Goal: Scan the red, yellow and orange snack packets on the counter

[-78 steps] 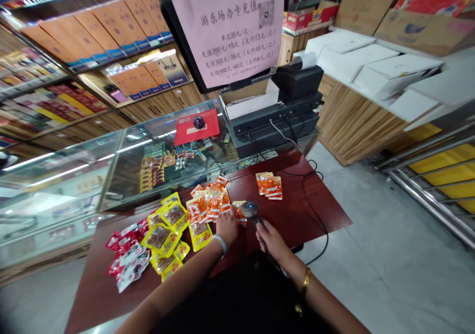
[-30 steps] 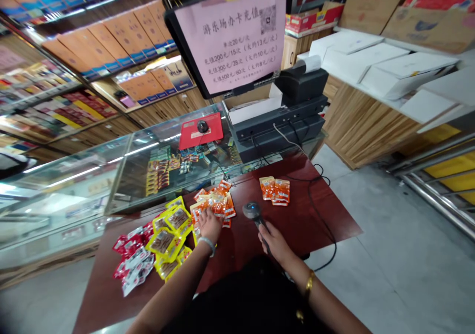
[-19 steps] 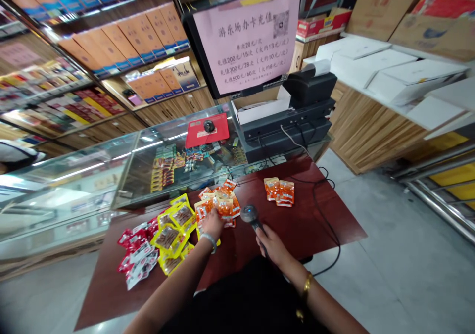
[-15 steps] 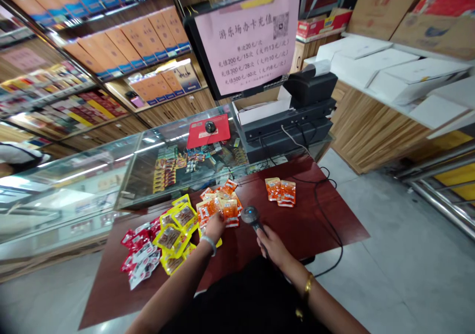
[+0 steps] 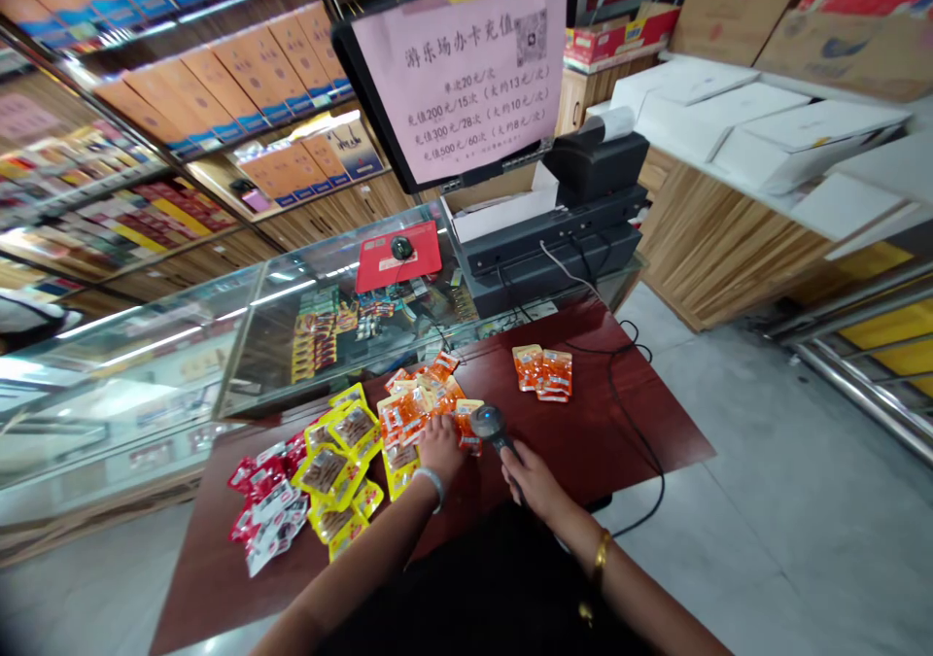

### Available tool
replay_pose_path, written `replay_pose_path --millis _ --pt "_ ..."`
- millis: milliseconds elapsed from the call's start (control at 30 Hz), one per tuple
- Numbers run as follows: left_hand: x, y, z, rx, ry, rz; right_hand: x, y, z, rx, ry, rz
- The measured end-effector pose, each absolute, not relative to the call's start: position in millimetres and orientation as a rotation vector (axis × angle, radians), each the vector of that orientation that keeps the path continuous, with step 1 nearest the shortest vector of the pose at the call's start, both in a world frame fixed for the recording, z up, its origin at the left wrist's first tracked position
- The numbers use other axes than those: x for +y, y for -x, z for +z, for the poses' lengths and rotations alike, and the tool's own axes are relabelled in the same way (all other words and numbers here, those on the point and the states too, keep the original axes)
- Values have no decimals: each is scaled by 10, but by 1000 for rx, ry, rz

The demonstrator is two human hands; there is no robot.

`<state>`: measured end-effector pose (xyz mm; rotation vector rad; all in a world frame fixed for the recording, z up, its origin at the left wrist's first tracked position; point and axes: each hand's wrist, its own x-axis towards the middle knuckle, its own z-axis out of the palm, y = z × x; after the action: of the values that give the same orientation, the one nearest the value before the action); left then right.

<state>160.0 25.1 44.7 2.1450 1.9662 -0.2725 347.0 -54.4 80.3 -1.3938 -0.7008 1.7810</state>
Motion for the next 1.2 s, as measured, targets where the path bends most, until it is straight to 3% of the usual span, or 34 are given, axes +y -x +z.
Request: replay_pose_path --millis 233,433,667,867,1033,1200 --pt "311 -1601 402 1842 -1953 -309 -571 -3571 750 -683 1390 1772" --pt "366 -1788 406 1767 -1707 11 -524 -3646 776 -702 1344 1733" --pt "413 -1981 213 1740 -1655 107 -453 -3777 762 -671 1332 1700" --pt "473 -2387 29 1446 -1404 423 -567 -3949 726 -584 1368 1643" --pt "559 -2753 244 1152 -1373 559 -630 -4057 708 -542 1374 1599" --pt "556 -2338 419 1654 -1888 264 -594 -4008 693 -503 1360 1640"
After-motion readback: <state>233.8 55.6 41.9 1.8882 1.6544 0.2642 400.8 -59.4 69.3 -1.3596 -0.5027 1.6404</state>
